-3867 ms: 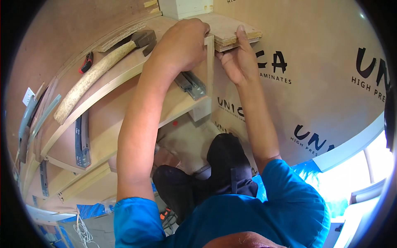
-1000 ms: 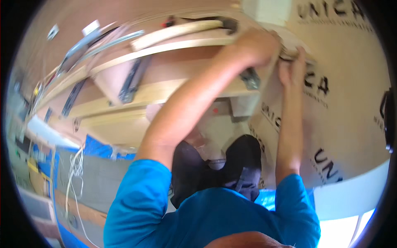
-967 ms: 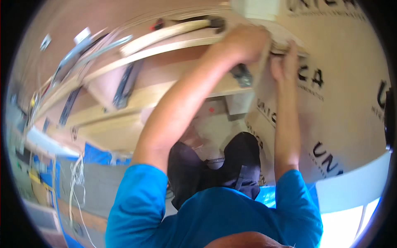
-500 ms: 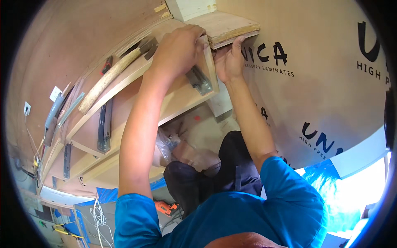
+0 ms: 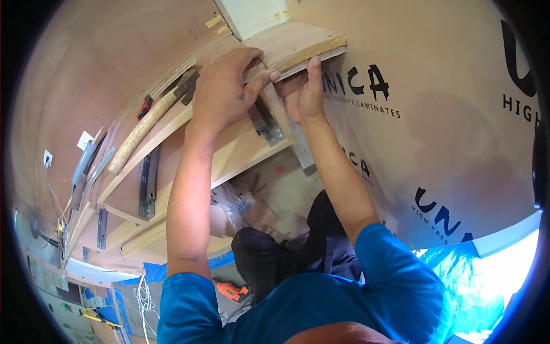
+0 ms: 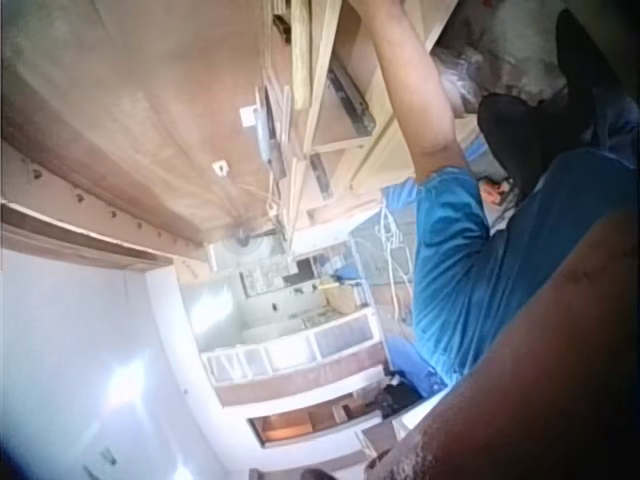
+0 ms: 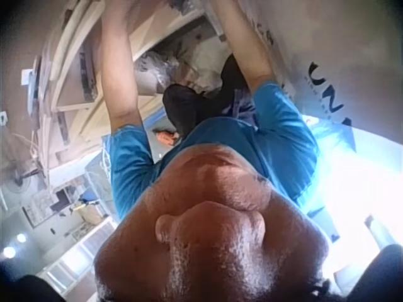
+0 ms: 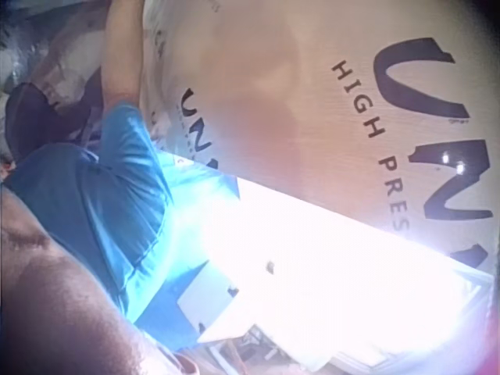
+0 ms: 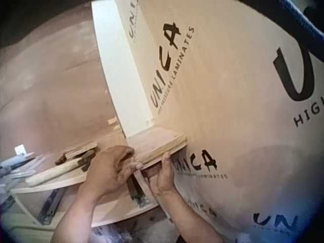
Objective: The person fits a small wood panel into a gap in a wooden structure, hammering it into place and then using a utility knife to trim along a vertical edge.
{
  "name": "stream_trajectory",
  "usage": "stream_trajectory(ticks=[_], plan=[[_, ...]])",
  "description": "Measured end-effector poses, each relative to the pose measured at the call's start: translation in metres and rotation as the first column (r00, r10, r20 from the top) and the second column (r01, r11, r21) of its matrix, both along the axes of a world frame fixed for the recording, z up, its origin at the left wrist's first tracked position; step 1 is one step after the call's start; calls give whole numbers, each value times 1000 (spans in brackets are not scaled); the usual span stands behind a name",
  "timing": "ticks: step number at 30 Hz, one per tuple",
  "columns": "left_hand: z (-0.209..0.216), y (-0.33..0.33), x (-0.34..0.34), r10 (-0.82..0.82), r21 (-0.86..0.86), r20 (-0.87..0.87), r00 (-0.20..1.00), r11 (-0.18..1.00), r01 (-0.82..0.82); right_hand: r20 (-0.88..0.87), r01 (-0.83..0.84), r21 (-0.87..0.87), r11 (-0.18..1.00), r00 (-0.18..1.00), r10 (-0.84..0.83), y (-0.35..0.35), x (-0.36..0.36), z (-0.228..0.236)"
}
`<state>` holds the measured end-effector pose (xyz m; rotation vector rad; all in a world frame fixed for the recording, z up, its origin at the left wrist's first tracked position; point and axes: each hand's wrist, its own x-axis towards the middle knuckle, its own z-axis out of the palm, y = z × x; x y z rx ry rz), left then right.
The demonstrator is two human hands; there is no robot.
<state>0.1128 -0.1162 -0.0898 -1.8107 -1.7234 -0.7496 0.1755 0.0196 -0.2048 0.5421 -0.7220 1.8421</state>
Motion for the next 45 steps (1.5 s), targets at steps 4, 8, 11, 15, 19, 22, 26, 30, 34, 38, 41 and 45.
stream_trajectory(ticks=[4, 8, 11, 15, 19, 22, 26, 30, 34, 38, 41, 45], plan=[[0, 0, 6, 33, -35, -20, 999, 999, -34, 2, -39, 29, 999, 999, 39, 9, 6, -4], [2, 13, -9, -73, -55, 73, 995, 995, 77, -77, -69, 0, 998, 995, 69, 18, -3, -5], [33, 45, -6, -100, -116, 223, 970, 985, 128, -131, -104, -41, 994, 987, 98, 19, -3, -10], [96, 147, -35, 97, -215, 314, 944, 976, -29, -137, -171, -65, 983, 977, 161, 22, -9, -14], [71, 192, -47, 215, -631, -108, 971, 739, -234, -167, -215, -78, 974, 966, 200, 14, -13, -12], [79, 208, -47, 183, -772, -12, 983, 622, -126, -174, -204, -51, 978, 966, 193, 21, -10, -13], [85, 220, -27, 211, -771, -67, 975, 609, -185, -161, -203, -44, 978, 968, 193, 31, -5, -17], [117, 247, -59, 118, -598, 40, 992, 798, -71, -169, -210, -20, 978, 964, 203, 38, -9, -18], [94, 251, -118, -201, -802, -536, 820, 425, -420, -176, -290, -13, 957, 943, 283, -9, -12, 0], [80, 271, -53, 218, -788, -140, 966, 566, -242, -141, -178, -38, 983, 975, 171, 26, -3, -13], [95, 267, -39, 106, -778, 183, 977, 624, 78, -105, -111, -20, 994, 988, 109, 51, 9, -15], [90, 252, -106, -213, -642, -712, 669, 582, -499, -125, -241, -3, 970, 963, 239, -2, -17, -8]])
